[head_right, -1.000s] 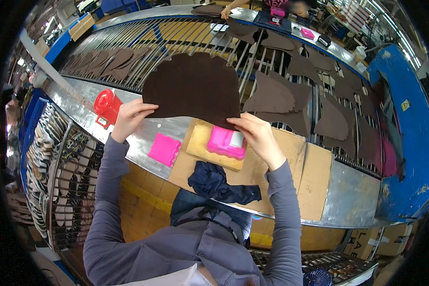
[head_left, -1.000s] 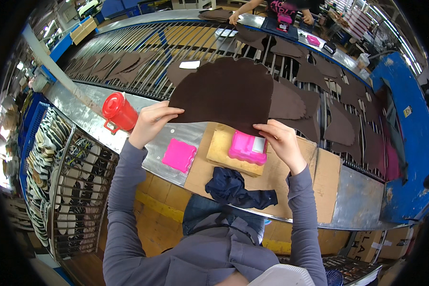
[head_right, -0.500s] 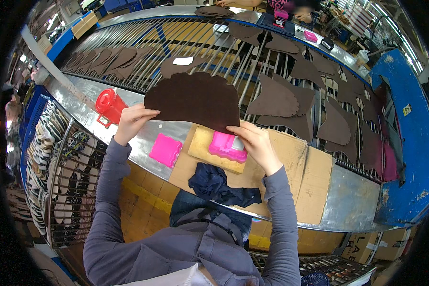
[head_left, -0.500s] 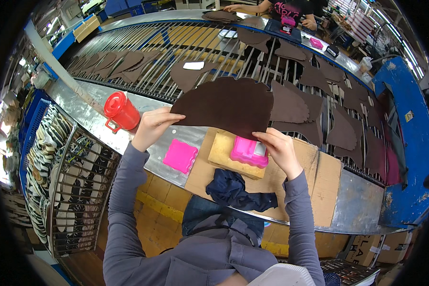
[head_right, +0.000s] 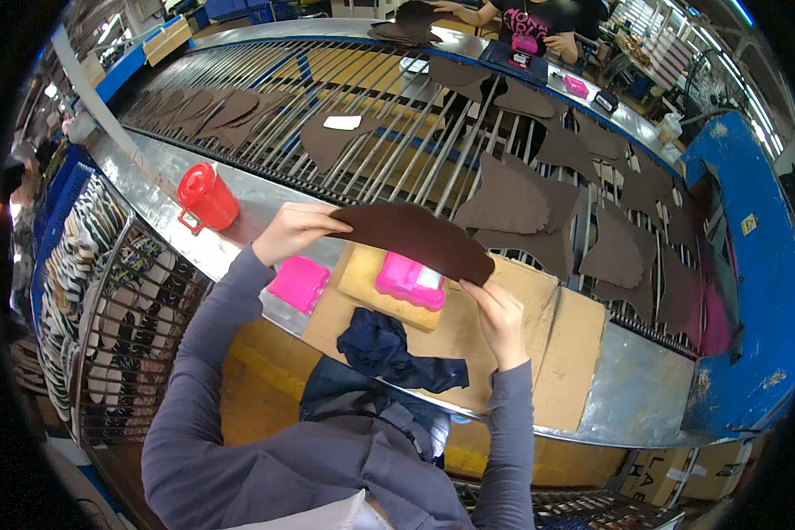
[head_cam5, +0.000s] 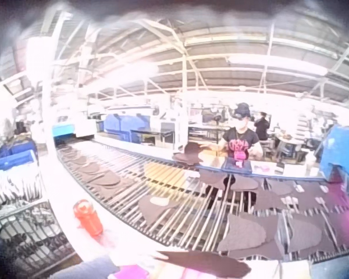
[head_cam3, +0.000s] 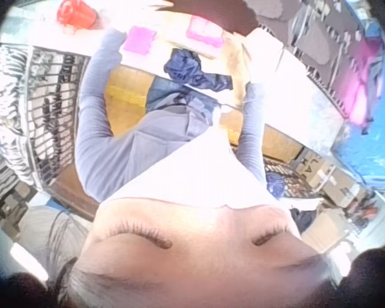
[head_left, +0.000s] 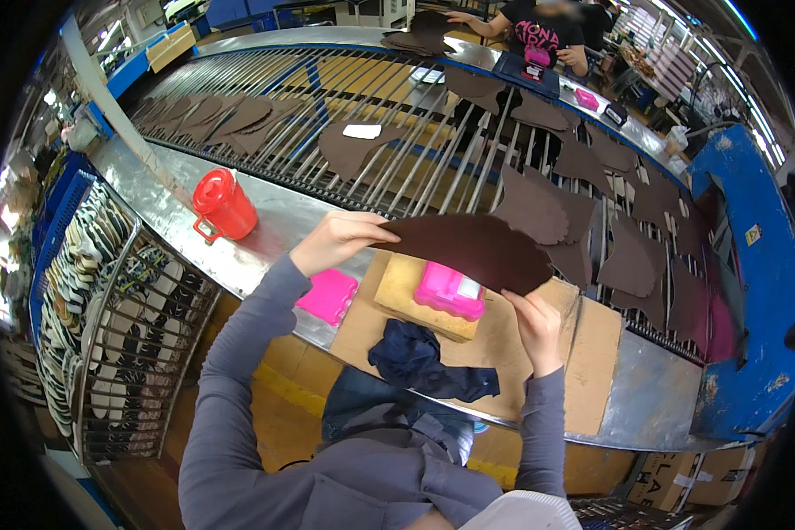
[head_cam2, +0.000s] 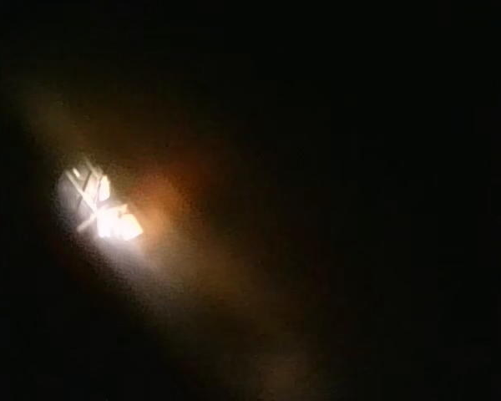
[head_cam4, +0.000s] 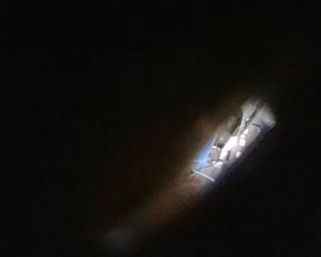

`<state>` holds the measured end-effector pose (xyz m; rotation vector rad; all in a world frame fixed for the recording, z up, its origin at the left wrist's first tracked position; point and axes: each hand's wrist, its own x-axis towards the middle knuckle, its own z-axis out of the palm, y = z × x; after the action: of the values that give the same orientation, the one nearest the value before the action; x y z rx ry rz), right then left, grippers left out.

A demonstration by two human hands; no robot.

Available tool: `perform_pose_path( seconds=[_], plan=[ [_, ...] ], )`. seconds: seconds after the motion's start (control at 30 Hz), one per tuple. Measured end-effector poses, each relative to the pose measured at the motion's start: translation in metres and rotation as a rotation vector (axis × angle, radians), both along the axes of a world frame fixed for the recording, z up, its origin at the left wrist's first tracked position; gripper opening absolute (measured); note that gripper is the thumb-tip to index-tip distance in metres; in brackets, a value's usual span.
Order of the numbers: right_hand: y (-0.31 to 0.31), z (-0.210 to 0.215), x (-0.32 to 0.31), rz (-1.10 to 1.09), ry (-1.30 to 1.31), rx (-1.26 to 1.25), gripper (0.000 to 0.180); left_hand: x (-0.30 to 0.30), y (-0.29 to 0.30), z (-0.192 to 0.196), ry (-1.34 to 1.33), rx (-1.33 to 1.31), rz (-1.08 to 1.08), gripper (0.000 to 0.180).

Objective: The person picks up brown fabric pieces from a conveyor belt, briefly inspects each one, and places it onto a cardboard surface. The person repeats this process for multiple pieces throughout the clip.

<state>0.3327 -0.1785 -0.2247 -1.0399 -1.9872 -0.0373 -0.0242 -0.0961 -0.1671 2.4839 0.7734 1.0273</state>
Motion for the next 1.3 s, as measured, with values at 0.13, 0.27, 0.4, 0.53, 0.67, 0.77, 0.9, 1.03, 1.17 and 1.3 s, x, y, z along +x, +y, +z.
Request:
perform_pose_path(
  seconds=[0.13,0.27,0.4,0.53,0.67,0.77,0.9,1.03,1.17,1.3],
  plan=[
    [-0.014,-0.034,0.020,-0.093,0.034,-0.014,0.036,0.025,0.006,-0.009,0.026,-0.010,-0.096,0.026],
    [-0.031,-0.057,0.037,-0.197,0.130,-0.058,0.027,0.059,0.006,-0.008,0.026,-0.048,-0.220,0.027],
    [-0.044,-0.062,0.061,-0.257,0.161,-0.011,0.019,0.092,0.008,-0.008,0.053,-0.015,-0.286,0.023],
    [-0.064,-0.055,0.091,-0.322,0.149,-0.060,0.019,0.120,0.012,-0.014,-0.004,0.023,-0.398,0.020],
    [-0.079,-0.024,0.125,-0.372,0.032,0.028,0.019,0.149,0.013,-0.011,0.050,-0.034,-0.493,0.022],
    [-0.090,0.012,0.145,-0.401,-0.023,0.087,0.021,0.175,0.018,-0.006,0.156,-0.065,-0.527,0.025],
    [-0.091,0.078,0.168,-0.380,-0.050,0.162,0.027,0.201,0.027,0.010,-0.005,-0.127,-0.685,0.034],
    [-0.060,0.153,0.157,-0.319,-0.153,0.097,0.025,0.202,0.029,0.064,-0.055,-0.164,-0.631,0.047],
    [0.013,0.174,0.142,-0.257,-0.145,0.059,0.031,0.179,0.063,0.072,-0.334,-0.542,-0.591,0.054],
    [0.043,0.150,0.097,-0.230,-0.025,0.011,0.039,0.149,0.094,0.044,-0.665,-0.934,-0.350,0.062]
  ],
)
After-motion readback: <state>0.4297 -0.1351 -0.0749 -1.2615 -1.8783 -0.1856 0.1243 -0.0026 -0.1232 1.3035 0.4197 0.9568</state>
